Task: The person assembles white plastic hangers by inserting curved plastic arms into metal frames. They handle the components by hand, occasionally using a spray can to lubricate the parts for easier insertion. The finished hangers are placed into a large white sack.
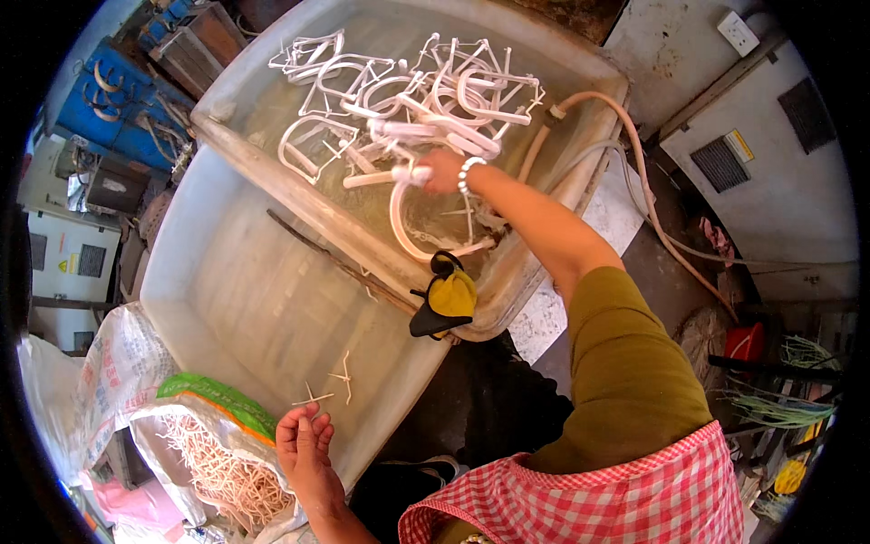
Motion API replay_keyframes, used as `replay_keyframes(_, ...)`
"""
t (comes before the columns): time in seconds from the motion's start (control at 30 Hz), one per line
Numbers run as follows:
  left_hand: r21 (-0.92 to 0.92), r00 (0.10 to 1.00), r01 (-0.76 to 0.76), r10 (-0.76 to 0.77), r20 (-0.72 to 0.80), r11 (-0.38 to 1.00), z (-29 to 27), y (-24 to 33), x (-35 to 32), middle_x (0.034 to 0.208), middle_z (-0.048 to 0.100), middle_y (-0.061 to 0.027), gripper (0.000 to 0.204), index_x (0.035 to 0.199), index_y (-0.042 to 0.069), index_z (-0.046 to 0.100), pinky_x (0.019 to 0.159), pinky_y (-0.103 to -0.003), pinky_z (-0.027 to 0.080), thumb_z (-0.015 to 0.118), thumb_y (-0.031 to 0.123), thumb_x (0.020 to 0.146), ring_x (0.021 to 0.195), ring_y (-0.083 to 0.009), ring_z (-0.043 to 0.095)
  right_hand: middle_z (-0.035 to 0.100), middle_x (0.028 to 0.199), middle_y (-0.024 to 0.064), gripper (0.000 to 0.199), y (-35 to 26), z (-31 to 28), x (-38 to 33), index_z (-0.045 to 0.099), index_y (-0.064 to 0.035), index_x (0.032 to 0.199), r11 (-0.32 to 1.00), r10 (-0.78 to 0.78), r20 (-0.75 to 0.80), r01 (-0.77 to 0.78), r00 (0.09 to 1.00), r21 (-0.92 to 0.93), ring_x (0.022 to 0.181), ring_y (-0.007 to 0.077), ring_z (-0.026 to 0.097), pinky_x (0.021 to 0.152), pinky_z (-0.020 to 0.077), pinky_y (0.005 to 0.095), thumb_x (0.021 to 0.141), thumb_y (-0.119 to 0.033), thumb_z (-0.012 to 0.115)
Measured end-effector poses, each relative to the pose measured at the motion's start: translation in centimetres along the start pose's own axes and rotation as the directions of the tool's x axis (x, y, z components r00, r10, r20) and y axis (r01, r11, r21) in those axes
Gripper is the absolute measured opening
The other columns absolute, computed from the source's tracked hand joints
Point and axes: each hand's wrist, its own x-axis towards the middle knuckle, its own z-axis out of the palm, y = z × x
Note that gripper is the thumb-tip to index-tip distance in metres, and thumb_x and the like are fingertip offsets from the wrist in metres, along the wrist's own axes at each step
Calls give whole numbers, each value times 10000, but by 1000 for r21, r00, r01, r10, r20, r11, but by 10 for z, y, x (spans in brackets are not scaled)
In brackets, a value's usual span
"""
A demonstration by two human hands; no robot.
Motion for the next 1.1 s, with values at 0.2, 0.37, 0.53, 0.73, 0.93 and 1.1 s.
replay_keyframes(0.2,-2,999,-38,38,18,999,-4,2,-5,1061,606,-83,151,1069,29,549,795,-266,475,519,122,954,873,-133,591,639,741,39,227,-18,-58,1,593,-38,958,668,447,-55,-292,893,684,564,108,574,526,476,266,798,-153,707)
replay_keyframes(0.37,-3,999,-43,43,32,999,-10,4,-10,1072,606,-72,170,1082,43,551,806,-265,473,532,148,949,892,-130,586,658,786,59,295,-85,-125,19,590,2,988,723,473,-347,-132,810,678,655,134,613,613,507,291,820,-222,683)
replay_keyframes(0.53,26,995,-63,60,80,998,-14,4,-15,1073,606,-66,178,1084,48,552,816,-267,473,536,165,950,900,-129,583,666,863,87,250,-178,-169,17,617,-56,1036,927,28,-612,208,790,312,735,164,631,688,512,300,833,-199,648)
replay_keyframes(0.73,404,944,-66,-73,321,912,-13,1,-26,1042,621,-75,233,1113,19,567,839,-263,454,567,173,938,932,-149,586,646,775,37,160,-333,-161,18,652,-109,943,812,-543,-493,575,679,-102,706,219,643,630,511,334,798,-129,590)
replay_keyframes(0.93,578,713,-352,-190,675,736,-7,-18,-41,1062,624,-150,376,1161,20,559,810,-323,477,623,277,894,945,-234,599,603,802,4,63,-400,0,-6,584,-143,831,536,-842,-67,844,535,-5,807,189,604,712,436,357,777,-171,601)
replay_keyframes(1.1,590,684,-438,-175,708,678,-1,-26,-42,1094,610,-182,420,1183,11,543,798,-352,481,626,295,886,969,-285,600,612,840,22,128,-349,135,-40,614,-138,889,773,-633,327,596,702,217,855,222,601,766,426,387,766,-172,620)
